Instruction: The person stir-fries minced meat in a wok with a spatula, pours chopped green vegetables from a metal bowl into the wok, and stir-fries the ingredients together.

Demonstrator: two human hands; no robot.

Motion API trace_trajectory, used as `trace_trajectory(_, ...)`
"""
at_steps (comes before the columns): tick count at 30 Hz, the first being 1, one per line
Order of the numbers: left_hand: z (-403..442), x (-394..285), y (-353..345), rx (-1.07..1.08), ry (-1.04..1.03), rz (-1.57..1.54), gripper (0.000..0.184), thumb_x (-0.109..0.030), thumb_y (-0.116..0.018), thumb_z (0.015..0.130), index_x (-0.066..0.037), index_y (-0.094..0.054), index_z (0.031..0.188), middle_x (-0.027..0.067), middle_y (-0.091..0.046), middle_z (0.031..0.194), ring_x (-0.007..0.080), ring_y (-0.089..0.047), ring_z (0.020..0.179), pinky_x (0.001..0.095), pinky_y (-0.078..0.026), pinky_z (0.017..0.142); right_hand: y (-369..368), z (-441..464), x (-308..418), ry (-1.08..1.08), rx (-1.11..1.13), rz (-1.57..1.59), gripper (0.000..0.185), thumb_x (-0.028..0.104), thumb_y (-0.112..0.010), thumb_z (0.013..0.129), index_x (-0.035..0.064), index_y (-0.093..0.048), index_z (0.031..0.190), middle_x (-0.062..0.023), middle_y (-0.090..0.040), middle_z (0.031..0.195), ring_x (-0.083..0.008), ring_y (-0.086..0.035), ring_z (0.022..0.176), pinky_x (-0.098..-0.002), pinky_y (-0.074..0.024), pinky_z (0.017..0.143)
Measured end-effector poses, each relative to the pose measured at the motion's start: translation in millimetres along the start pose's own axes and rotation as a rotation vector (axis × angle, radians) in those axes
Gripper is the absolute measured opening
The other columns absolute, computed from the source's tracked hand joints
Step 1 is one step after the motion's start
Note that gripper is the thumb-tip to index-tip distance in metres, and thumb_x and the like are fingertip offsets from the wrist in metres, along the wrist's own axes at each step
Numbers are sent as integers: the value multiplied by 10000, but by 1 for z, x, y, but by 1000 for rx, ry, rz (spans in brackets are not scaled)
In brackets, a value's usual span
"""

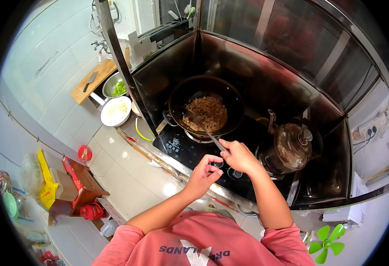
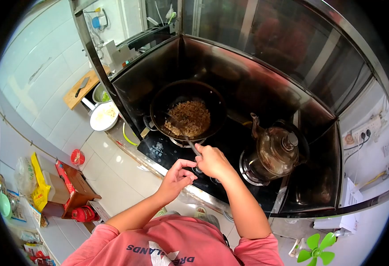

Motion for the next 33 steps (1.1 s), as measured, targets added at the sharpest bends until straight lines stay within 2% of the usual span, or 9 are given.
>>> trace_trajectory(4, -1, 1, -1, 3, 3, 22, 377, 12, -538, 836, -47, -444, 1197, 34, -544, 928, 101, -554, 903, 227, -442, 777, 24, 7, -14, -123, -153, -170, 444, 114, -544, 824, 31, -507, 1259, -250, -627, 941, -389, -607, 920, -441, -486, 829)
trace_trajectory(7, 0, 3, 2, 5, -16, 23, 373, 10, -537, 839, -45, -445, 1196, 33, -546, 927, 102, -555, 906, 225, -441, 776, 41, 9, -20, -157, -249, -185, 429, 114, -542, 824, 3, -513, 1237, -253, -627, 938, -389, -607, 919, -444, -485, 837)
trace_trajectory(12, -1, 4, -1, 6, -2, 10, 374, 4, -539, 841, -46, -444, 1199, 31, -542, 935, 101, -552, 906, 231, -443, 789, 23, 20, -21, -152, -168, -164, 441, 122, -536, 828, 13, -507, 1254, -271, -617, 969, -394, -599, 946, -442, -475, 856)
trace_trajectory(15, 0, 6, -1, 13, 10, 17, 375, -2, -542, 842, -49, -444, 1201, 28, -537, 947, 99, -548, 907, 234, -444, 796, 19, 9, -4, -120, -74, -50, 442, 132, -571, 833, 0, -513, 1251, -275, -598, 1040, -385, -580, 1016, -392, -455, 881)
trace_trajectory(19, 3, 5, -2, 24, -19, 3, 374, -8, -545, 844, -52, -444, 1202, 25, -533, 947, 98, -545, 910, 234, -444, 796, 19, -9, 8, -38, 13, -3, 430, 136, -560, 830, 58, -533, 1252, -265, -611, 985, -391, -596, 957, -422, -476, 846)
trace_trajectory(22, 2, 4, -5, 31, -9, 2, 370, -8, -543, 846, -52, -445, 1200, 28, -534, 936, 99, -546, 905, 231, -443, 795, 24, -4, 2, -87, -29, -111, 425, 135, -562, 825, 52, -540, 1241, -261, -617, 970, -391, -601, 944, -425, -481, 840)
trace_trajectory(27, 1, 5, -2, 21, -12, 18, 362, -12, -540, 849, -54, -447, 1196, 26, -539, 916, 100, -549, 896, 231, -442, 793, 47, 5, -24, -147, -238, -230, 422, 139, -564, 820, 11, -537, 1221, -252, -632, 928, -388, -618, 900, -437, -494, 825)
trace_trajectory(30, 1, 5, -2, 17, -13, 13, 361, -9, -538, 847, -53, -448, 1194, 26, -541, 909, 100, -550, 893, 230, -440, 791, 46, 4, -26, -163, -237, -242, 412, 138, -564, 819, 4, -544, 1209, -251, -633, 930, -391, -618, 898, -436, -495, 824)
trace_trajectory(33, 0, 5, -4, 24, -5, 3, 361, -5, -536, 845, -52, -448, 1192, 27, -541, 910, 100, -550, 893, 230, -439, 790, 31, -1, -10, -149, -124, -207, 408, 134, -562, 825, 10, -544, 1213, -256, -628, 948, -391, -610, 923, -435, -488, 834)
Point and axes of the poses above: each hand's wrist, its own z-axis towards the middle knuckle, its own y-axis out of the back of the hand, x = y × z, the point moved 9 cm from there along z, towards the middle knuckle
